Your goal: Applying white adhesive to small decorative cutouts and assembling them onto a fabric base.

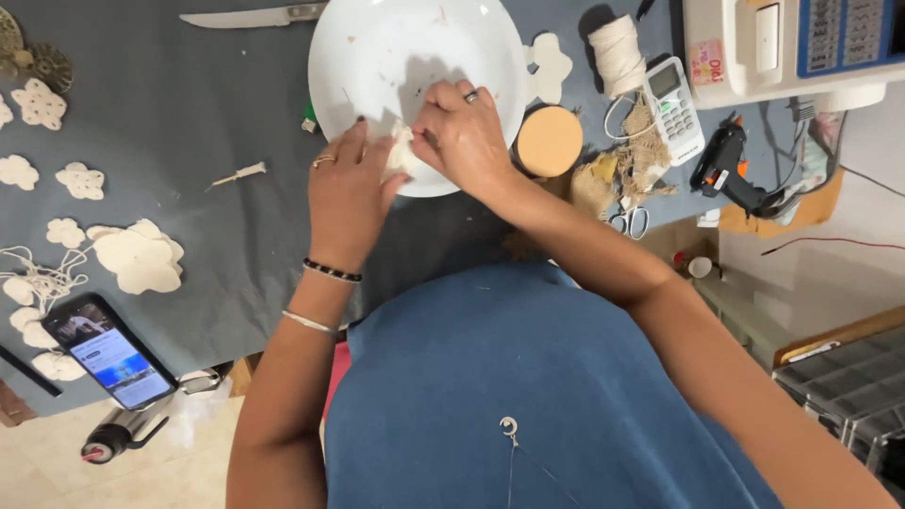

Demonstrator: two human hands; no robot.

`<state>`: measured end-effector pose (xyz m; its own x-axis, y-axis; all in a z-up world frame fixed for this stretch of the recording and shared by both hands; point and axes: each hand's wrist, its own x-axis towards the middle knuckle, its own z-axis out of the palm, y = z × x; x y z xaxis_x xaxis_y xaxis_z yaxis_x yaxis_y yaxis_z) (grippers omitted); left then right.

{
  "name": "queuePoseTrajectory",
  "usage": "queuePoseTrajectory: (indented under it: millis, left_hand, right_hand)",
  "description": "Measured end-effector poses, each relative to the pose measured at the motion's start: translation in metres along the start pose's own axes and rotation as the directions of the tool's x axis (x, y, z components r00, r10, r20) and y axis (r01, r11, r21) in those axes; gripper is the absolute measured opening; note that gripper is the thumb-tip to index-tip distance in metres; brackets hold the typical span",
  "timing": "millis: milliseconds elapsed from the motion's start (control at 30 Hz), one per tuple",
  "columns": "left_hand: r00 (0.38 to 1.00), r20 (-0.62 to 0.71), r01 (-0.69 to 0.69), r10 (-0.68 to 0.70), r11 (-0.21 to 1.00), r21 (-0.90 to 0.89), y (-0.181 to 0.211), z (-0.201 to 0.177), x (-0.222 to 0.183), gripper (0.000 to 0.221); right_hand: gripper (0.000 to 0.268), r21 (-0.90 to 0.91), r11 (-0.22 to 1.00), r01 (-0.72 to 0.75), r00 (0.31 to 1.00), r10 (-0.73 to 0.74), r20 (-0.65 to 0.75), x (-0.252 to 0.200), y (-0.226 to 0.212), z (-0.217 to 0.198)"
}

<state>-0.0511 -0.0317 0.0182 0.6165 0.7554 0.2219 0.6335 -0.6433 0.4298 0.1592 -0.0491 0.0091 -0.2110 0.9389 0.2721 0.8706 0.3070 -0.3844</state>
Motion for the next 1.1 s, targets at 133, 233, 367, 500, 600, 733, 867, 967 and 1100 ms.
queuePoseTrajectory:
  millis: [133, 233, 367, 500, 600, 733, 867, 967, 1100]
  left_hand:
    - [0.99, -0.111, -0.054, 0.084, 0.967, 0.248, -0.001, 0.002, 0.02, 0.015]
    - [0.962, -0.158, -0.168, 0.224, 0.937, 0.307, -0.004, 0.011, 0.039, 0.006]
    - [0.98, -0.019, -0.178, 0.198, 0.917, 0.358, -0.021, 0.054, 0.039, 0.026]
    - [0.976, 0.203, -0.13, 0.078, 0.957, 0.259, -0.015, 0.043, 0.035, 0.068]
    - [0.983, -0.023, -0.148, 0.184, 0.854, 0.498, -0.014, 0.042, 0.036, 0.018]
    - [0.99, 0.102, 0.122, -0.093, 0.935, -0.332, -0.004, 0.008, 0.059, 0.025]
    - [1.0, -0.026, 0.019, -0.017, 0.998, 0.063, -0.022, 0.027, 0.048, 0.017]
    - [0.965, -0.212, -0.089, 0.155, 0.952, 0.293, -0.03, 0.032, 0.032, 0.015]
    - [0.991, 0.033, -0.134, 0.131, 0.986, 0.099, -0.006, 0.015, 0.024, 0.051]
  right_hand:
    - [0.008, -0.004, 1.0, -0.004, 0.997, 0.004, -0.073, 0.012, 0.004, 0.0]
    - [0.013, 0.057, 0.995, -0.076, 0.997, 0.076, -0.001, 0.003, 0.007, -0.027]
    - [0.019, 0.175, 0.975, -0.138, 0.99, 0.134, 0.031, -0.008, 0.008, -0.047]
    - [0.018, 0.208, 0.972, -0.109, 0.994, 0.108, 0.017, -0.019, 0.01, -0.052]
    - [0.015, 0.279, 0.954, -0.111, 0.993, 0.121, -0.017, -0.023, 0.004, -0.06]
    - [0.026, 0.276, 0.952, -0.133, 0.991, 0.131, 0.025, -0.015, 0.006, -0.067]
    - [0.024, 0.226, 0.966, -0.124, 0.988, 0.099, 0.117, -0.016, 0.014, -0.016]
    - [0.015, 0.035, 0.999, 0.003, 0.999, -0.005, 0.046, -0.017, 0.023, 0.016]
    - [0.009, 0.041, 0.999, -0.018, 1.0, 0.018, 0.002, 0.002, 0.009, -0.002]
